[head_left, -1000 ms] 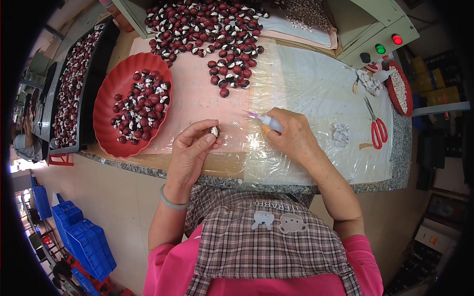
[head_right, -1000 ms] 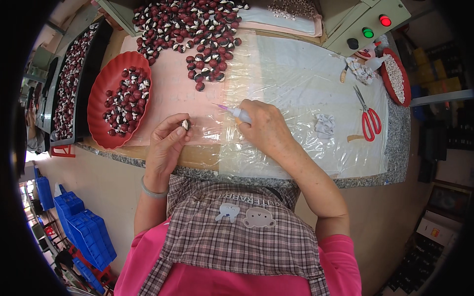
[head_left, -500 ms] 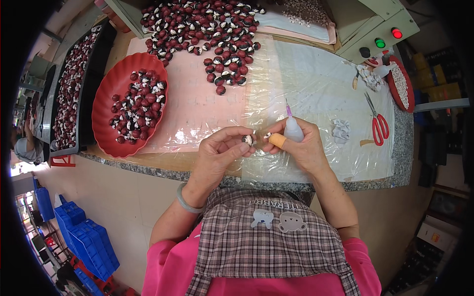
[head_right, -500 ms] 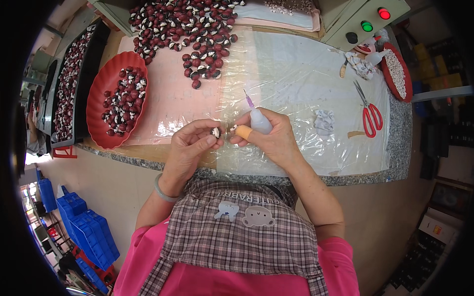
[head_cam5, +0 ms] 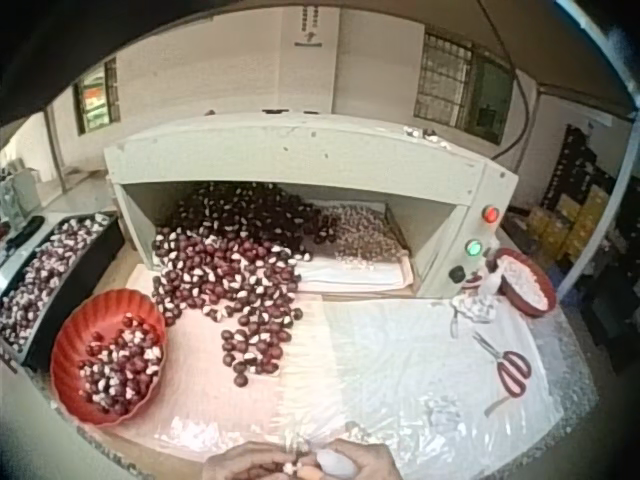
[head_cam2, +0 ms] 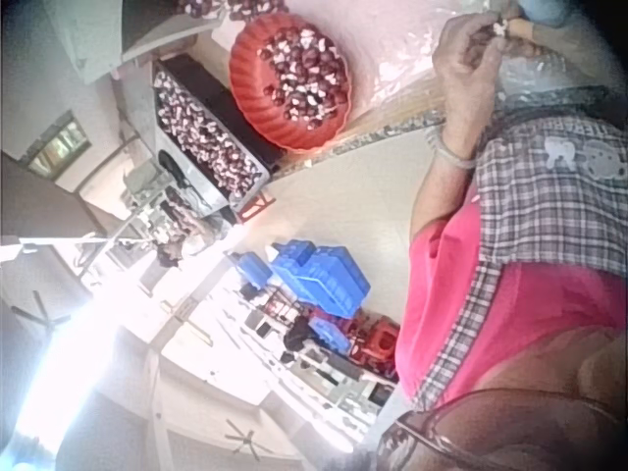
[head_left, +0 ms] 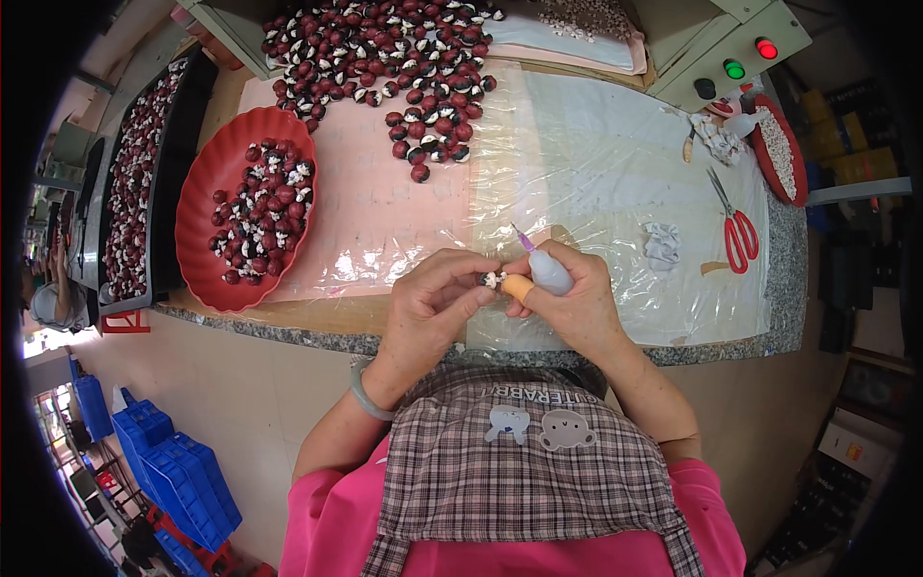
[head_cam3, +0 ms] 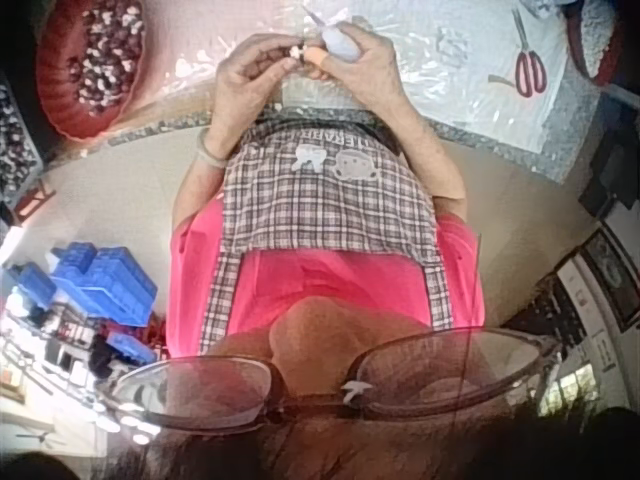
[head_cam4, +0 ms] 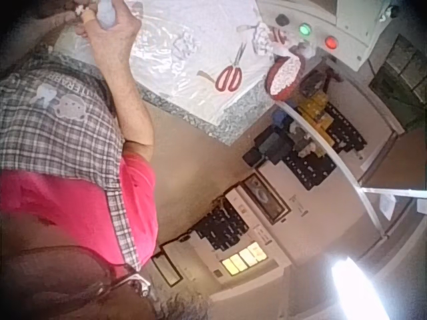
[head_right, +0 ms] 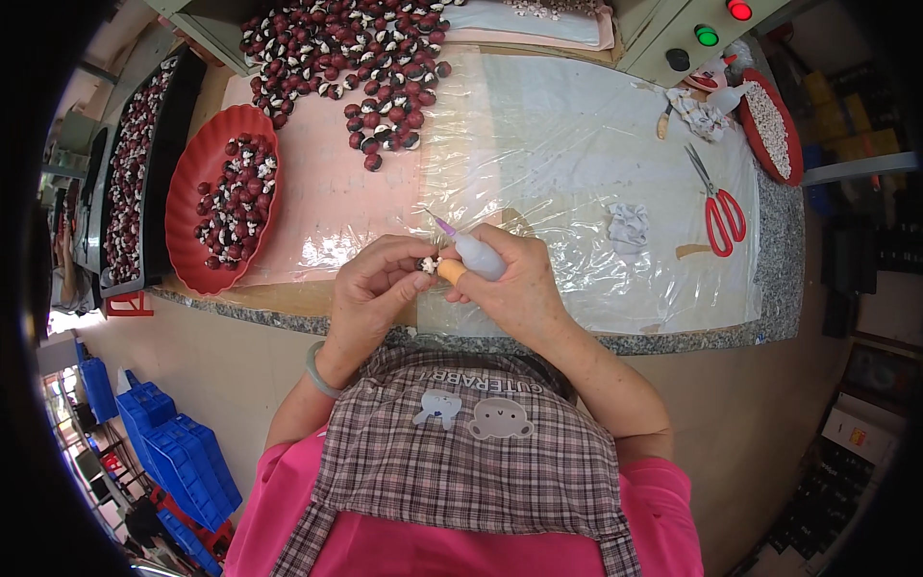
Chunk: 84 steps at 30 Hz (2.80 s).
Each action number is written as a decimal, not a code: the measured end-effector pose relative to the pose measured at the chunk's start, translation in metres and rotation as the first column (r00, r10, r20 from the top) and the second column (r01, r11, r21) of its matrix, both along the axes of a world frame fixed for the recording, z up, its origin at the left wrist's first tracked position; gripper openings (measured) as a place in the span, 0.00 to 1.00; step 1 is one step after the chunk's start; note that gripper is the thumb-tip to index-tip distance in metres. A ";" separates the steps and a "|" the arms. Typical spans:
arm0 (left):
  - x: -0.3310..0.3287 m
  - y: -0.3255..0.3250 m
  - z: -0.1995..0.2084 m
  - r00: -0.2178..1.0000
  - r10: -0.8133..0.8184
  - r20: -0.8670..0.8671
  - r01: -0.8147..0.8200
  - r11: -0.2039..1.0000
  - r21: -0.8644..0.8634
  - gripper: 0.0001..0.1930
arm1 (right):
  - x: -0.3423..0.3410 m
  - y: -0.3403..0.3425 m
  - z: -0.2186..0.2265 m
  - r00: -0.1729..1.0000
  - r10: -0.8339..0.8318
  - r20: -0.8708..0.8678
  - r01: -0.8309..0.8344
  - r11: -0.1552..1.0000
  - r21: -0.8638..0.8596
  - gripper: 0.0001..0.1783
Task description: Applying glue and assembling small toy components at a factory workbench.
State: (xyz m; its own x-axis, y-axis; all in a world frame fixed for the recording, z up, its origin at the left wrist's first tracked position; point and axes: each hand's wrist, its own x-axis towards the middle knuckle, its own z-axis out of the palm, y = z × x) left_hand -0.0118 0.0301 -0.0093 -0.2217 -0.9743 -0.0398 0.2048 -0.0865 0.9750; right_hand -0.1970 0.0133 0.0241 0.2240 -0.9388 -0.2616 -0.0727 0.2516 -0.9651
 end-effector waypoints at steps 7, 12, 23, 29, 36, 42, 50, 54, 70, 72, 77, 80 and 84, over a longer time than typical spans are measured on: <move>-0.005 0.004 0.006 0.878 0.197 0.435 -0.018 0.924 -0.383 0.14 | 0.006 0.011 -0.012 0.997 -0.035 -0.073 0.031 0.997 -0.065 0.05; -0.007 0.005 0.005 0.881 0.204 0.428 -0.026 0.922 -0.386 0.13 | 0.008 0.014 -0.018 0.996 -0.092 0.010 0.092 0.995 -0.034 0.05; 0.112 -0.027 0.057 0.260 0.755 0.602 -0.105 0.642 -0.759 0.15 | -0.029 -0.014 -0.009 0.985 0.042 0.167 -0.012 0.984 -0.178 0.21; 0.101 -0.038 0.060 0.178 0.683 0.708 0.075 0.708 -0.702 0.17 | -0.036 -0.024 -0.015 0.966 0.114 0.233 -0.069 0.979 -0.191 0.24; -0.012 -0.046 0.029 0.964 -0.203 -0.170 0.211 0.977 0.034 0.25 | -0.009 -0.031 -0.015 0.983 0.174 -0.060 -0.179 0.834 -0.522 0.25; -0.007 -0.046 0.010 0.958 -0.139 -0.249 0.179 0.973 0.149 0.21 | -0.015 -0.059 0.004 0.948 0.223 -0.229 -0.315 0.768 -0.557 0.32; -0.001 -0.041 -0.007 0.997 -0.044 -0.069 0.054 0.986 0.155 0.17 | -0.057 -0.234 -0.012 0.617 -0.513 -0.597 -0.183 0.644 -0.742 0.33; -0.002 -0.039 -0.010 0.998 -0.049 0.036 0.047 0.998 0.047 0.16 | -0.039 -0.293 -0.011 0.389 -0.305 -0.869 -0.219 0.886 -0.410 0.41; 0.006 -0.050 0.007 0.946 -0.131 0.297 0.156 0.986 -0.062 0.17 | -0.032 -0.438 -0.044 0.393 -0.679 -0.620 -0.449 0.447 -0.774 0.19; 0.006 -0.051 0.006 0.952 -0.127 0.278 0.156 0.984 -0.086 0.18 | -0.023 -0.448 -0.048 0.460 -0.709 -0.535 -0.451 0.332 -0.828 0.17; 0.008 -0.051 0.005 0.953 -0.122 0.277 0.147 0.986 -0.074 0.17 | 0.028 -0.424 -0.061 0.432 -0.534 -0.726 -0.360 0.636 -0.682 0.24; 0.008 -0.052 0.009 0.951 -0.134 0.279 0.161 0.984 -0.074 0.17 | 0.041 -0.402 -0.055 0.574 -0.383 -0.724 -0.445 0.596 -0.668 0.26; 0.009 -0.053 0.011 0.941 -0.140 0.307 0.172 0.982 -0.080 0.17 | 0.051 -0.381 -0.071 0.706 -0.441 -0.554 -0.358 0.451 -0.817 0.28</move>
